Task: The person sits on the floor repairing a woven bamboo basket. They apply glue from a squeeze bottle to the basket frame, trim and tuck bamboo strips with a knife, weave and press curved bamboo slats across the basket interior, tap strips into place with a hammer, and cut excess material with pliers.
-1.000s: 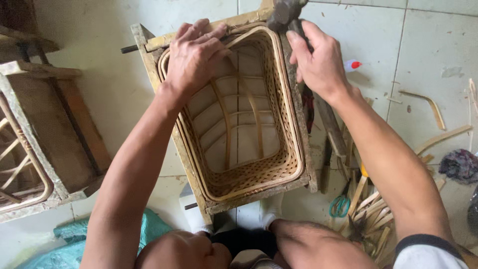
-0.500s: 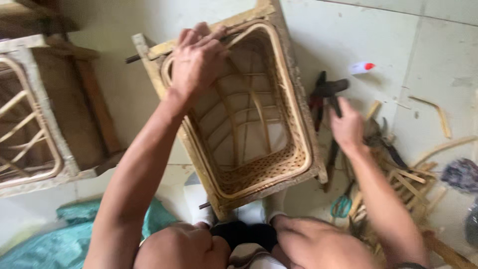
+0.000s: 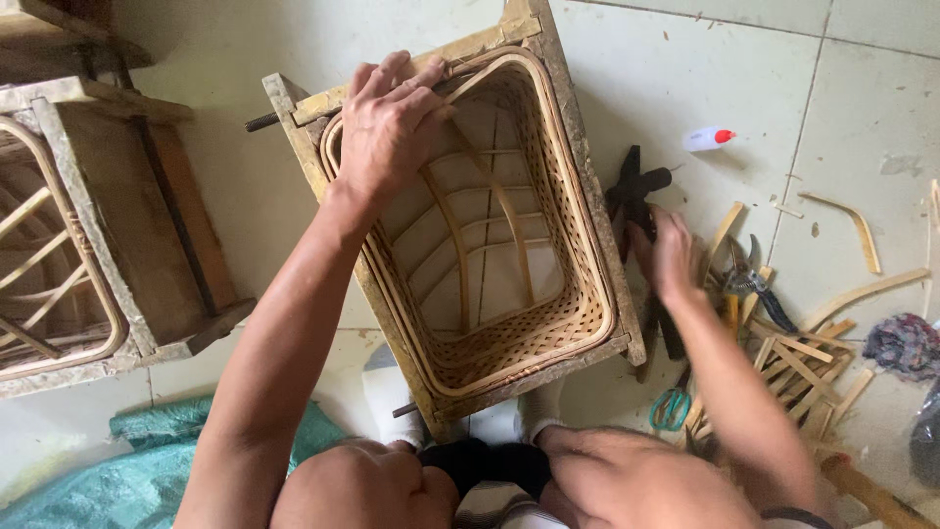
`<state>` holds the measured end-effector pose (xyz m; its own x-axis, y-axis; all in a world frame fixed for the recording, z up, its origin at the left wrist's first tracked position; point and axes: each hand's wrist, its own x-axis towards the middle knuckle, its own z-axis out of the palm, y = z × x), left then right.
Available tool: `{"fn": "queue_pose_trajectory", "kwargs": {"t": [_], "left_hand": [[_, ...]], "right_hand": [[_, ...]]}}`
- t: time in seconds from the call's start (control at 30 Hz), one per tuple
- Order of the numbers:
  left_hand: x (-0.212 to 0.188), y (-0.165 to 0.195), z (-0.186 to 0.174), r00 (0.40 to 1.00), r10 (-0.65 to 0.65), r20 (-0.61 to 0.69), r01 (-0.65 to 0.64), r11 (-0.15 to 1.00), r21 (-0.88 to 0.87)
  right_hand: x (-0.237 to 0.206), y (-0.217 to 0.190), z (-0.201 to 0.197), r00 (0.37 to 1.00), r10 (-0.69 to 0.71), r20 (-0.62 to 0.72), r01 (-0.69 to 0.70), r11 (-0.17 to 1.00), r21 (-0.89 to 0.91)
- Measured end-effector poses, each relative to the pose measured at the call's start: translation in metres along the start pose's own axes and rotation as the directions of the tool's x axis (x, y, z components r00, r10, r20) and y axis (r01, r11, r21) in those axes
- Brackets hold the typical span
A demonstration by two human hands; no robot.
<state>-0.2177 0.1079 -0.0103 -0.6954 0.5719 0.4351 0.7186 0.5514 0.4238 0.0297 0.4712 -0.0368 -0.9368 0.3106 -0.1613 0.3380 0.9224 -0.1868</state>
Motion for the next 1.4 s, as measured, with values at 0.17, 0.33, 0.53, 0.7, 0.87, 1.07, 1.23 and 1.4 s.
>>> {"fn": "queue_pose_trajectory", "kwargs": {"t": [0.17,0.33,0.53,0.7,0.87,1.07,1.23,1.4], "left_hand": [[0.002,0.002,-0.005,1.000,-0.016,0.010,0.016,1.000,-0.010],[0.004,0.004,-0.006,1.000,-0.018,-0.015,0.019,1.000,0.020],[0.000,0.001,-0.005,0.999,-0.032,0.009,0.032,0.999,-0.038],[0.003,-0.004,-0.001,0.999,-0.047,0.008,0.048,0.998,-0.031],[0.001,-0.005,-0.006,0.999,-0.009,0.039,0.010,1.000,-0.016],[0.004,0.001,-0.012,1.000,-0.008,0.030,0.008,1.000,-0.009],[0.009,0.006,-0.017,1.000,0.008,0.006,-0.008,1.000,-0.015],[0.006,0.008,-0.016,1.000,0.006,0.018,-0.006,1.000,0.010]], "right_hand": [[0.013,-0.036,-0.090,0.998,-0.061,0.025,0.054,0.977,0.205],[0.033,-0.128,-0.154,0.940,-0.273,0.204,0.191,0.918,0.347],[0.025,-0.244,-0.075,0.472,-0.428,0.770,-0.301,0.743,0.598],[0.034,-0.291,-0.012,0.469,-0.474,0.746,-0.165,0.782,0.601],[0.032,-0.303,0.014,0.512,-0.522,0.682,-0.532,0.430,0.729],[0.028,-0.293,0.038,0.494,-0.581,0.647,-0.639,0.263,0.723],[0.031,-0.286,0.057,0.451,-0.671,0.589,-0.629,0.229,0.743],[0.026,-0.286,0.086,0.476,-0.682,0.555,-0.645,0.158,0.747]]}}
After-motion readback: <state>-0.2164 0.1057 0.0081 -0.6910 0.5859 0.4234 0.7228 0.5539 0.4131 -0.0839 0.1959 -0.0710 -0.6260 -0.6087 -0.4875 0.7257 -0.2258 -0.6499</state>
